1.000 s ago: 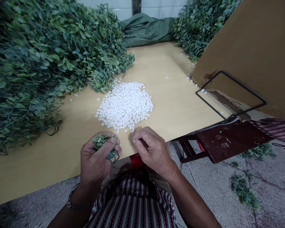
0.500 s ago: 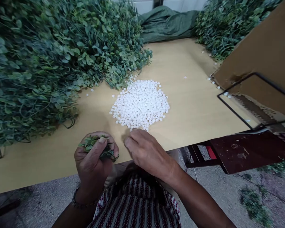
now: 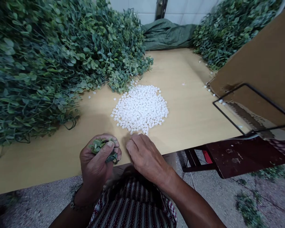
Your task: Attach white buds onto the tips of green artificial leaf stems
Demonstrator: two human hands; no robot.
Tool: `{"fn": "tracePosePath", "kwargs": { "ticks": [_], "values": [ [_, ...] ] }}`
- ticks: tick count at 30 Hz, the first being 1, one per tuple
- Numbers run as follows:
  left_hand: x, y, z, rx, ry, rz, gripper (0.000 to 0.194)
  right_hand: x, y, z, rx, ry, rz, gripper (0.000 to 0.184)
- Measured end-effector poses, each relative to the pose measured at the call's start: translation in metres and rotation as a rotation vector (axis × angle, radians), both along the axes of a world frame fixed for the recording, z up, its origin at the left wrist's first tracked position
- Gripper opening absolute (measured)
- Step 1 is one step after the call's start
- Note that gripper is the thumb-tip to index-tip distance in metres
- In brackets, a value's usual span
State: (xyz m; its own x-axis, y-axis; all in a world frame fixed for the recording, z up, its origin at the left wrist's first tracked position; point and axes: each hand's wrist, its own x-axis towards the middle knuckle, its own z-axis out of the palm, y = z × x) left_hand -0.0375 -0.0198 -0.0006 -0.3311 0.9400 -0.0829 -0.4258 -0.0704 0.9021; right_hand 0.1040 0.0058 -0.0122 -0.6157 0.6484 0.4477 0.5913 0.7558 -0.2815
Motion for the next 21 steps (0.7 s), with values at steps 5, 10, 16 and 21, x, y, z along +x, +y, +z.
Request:
{"fn": "tracePosePath", "kwargs": {
  "ticks": [5,10,16,21],
  "values": [
    [0.0,-0.002,-0.003,-0.042,0.098,-0.125,0.015,0.01,0.0,0.001,-0.096,0.204,-0.046,0.022],
    [0.003,-0.003,-0.006,-0.029,0.146,-0.219,0.012,0.027,-0.004,-0.002,-0.156,0.178,-0.18,0.028],
    [0.003,-0.004,-0.011,0.008,0.184,-0.227,0.01,0.038,-0.004,0.006,-0.23,0.164,-0.193,0.019],
    [0.003,-0.004,-0.014,0.013,0.211,-0.224,0.01,0.046,-0.001,0.012,-0.293,0.136,-0.145,0.021]
  ]
}}
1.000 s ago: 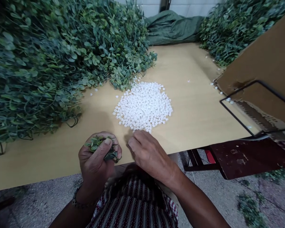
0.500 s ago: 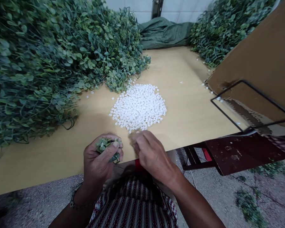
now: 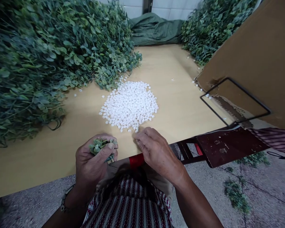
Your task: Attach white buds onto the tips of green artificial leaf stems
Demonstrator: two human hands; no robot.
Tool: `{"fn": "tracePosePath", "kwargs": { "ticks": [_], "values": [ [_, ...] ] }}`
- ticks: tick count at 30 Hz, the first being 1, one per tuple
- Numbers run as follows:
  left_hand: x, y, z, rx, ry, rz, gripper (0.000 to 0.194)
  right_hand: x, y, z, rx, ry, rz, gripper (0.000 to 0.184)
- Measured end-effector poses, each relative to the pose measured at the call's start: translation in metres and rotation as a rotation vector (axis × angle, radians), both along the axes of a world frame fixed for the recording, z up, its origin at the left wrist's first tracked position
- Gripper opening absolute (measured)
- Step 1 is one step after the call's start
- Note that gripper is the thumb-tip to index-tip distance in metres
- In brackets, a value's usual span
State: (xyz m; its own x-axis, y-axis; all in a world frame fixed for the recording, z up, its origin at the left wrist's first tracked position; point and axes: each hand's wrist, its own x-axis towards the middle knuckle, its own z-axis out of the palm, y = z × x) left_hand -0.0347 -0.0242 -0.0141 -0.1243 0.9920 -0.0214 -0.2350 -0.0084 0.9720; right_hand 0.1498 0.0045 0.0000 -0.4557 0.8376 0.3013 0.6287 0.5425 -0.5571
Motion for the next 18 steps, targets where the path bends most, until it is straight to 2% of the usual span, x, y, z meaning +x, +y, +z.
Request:
{"fn": "tracePosePath", "kwargs": {
  "ticks": [6,10,14,18],
  "values": [
    [0.001,0.001,0.004,-0.002,0.01,-0.016,0.008,-0.001,0.001,-0.002,-0.01,-0.035,-0.036,0.018],
    [0.004,0.003,0.011,-0.064,0.025,-0.056,0.008,-0.001,0.0,-0.001,-0.049,0.031,-0.075,0.012],
    [0.013,0.004,0.016,-0.13,0.003,-0.141,0.007,0.001,-0.004,0.004,-0.228,0.373,-0.114,0.005],
    [0.023,0.005,0.02,-0.136,-0.048,-0.187,0.007,-0.003,-0.01,0.004,-0.442,0.77,-0.103,0.014]
  ]
}}
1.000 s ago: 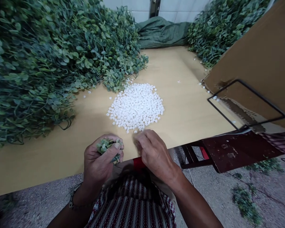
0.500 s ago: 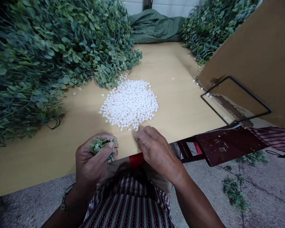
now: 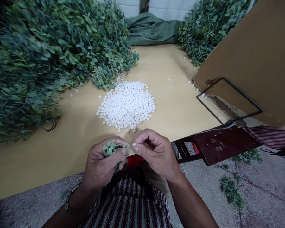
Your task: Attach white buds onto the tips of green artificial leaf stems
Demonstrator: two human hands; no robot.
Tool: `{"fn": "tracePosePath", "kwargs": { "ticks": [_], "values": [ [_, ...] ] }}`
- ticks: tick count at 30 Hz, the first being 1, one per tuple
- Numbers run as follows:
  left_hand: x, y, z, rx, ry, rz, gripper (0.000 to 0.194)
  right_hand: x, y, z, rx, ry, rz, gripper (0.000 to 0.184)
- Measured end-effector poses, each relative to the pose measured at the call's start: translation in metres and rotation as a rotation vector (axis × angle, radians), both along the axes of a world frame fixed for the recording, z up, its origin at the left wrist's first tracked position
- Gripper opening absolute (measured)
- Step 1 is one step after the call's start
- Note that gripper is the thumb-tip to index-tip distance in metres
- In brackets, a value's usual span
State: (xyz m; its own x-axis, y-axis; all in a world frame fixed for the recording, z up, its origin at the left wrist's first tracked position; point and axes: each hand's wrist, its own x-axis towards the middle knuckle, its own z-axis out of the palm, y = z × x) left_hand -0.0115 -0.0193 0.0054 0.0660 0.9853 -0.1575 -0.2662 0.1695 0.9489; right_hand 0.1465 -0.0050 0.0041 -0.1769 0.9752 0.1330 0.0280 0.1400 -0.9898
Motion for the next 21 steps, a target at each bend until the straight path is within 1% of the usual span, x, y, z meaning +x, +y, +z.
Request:
{"fn": "tracePosePath", "kwargs": {
  "ticks": [3,8,12,17,21],
  "values": [
    [0.006,0.0,0.005,0.008,-0.023,-0.021,0.008,-0.004,-0.003,-0.005,-0.083,0.17,-0.027,0.02],
    [0.011,-0.001,0.012,0.019,0.041,-0.049,0.008,-0.004,-0.008,-0.012,-0.134,0.283,-0.092,0.025],
    [0.013,-0.001,0.014,0.063,0.126,-0.058,0.011,-0.001,-0.012,-0.015,-0.138,0.293,-0.12,0.023],
    [0.016,0.0,0.012,0.083,0.168,-0.078,0.01,0.003,-0.015,-0.016,-0.103,0.278,-0.074,0.015],
    [0.017,-0.001,0.01,0.078,0.179,-0.076,0.009,0.003,-0.016,-0.014,-0.035,0.192,-0.09,0.012]
  ]
}}
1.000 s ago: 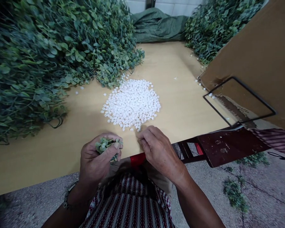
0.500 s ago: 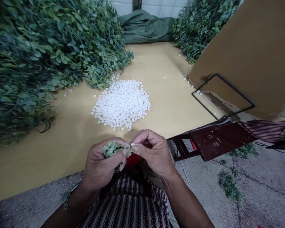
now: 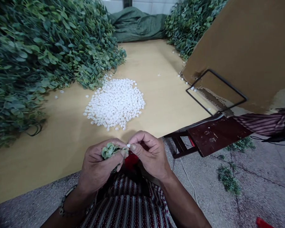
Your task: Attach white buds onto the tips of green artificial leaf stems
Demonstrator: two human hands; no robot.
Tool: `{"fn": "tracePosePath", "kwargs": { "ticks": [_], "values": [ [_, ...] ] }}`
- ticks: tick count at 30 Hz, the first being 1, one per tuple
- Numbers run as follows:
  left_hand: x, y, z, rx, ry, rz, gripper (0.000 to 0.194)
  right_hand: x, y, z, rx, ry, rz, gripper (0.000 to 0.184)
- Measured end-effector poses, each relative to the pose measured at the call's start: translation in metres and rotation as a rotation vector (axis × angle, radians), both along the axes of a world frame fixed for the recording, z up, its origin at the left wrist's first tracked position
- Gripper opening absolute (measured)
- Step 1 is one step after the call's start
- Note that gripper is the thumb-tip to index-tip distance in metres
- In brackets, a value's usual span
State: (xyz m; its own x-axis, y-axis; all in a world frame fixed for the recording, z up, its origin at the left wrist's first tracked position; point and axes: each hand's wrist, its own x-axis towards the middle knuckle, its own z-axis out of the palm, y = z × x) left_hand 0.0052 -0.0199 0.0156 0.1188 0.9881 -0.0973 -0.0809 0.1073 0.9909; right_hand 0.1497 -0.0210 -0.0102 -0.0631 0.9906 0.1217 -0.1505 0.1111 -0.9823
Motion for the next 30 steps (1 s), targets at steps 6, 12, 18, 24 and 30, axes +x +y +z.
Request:
{"fn": "tracePosePath", "kwargs": {
  "ticks": [6,12,18,24,30],
  "values": [
    [0.001,0.0,0.0,-0.018,-0.014,0.001,0.011,-0.001,-0.002,-0.001,0.16,-0.136,-0.041,0.005],
    [0.002,0.0,0.004,-0.007,0.039,0.005,0.012,-0.003,-0.001,-0.004,0.328,-0.236,-0.083,0.012],
    [0.003,0.0,0.005,-0.027,0.068,0.021,0.013,-0.004,-0.004,-0.005,0.396,-0.3,-0.107,0.017],
    [0.004,0.0,0.005,-0.019,0.098,0.063,0.013,-0.005,-0.005,-0.008,0.505,-0.437,-0.169,0.022],
    [0.007,0.0,0.004,-0.021,0.119,0.1,0.014,-0.011,-0.006,-0.012,0.555,-0.503,-0.243,0.025]
  ]
}}
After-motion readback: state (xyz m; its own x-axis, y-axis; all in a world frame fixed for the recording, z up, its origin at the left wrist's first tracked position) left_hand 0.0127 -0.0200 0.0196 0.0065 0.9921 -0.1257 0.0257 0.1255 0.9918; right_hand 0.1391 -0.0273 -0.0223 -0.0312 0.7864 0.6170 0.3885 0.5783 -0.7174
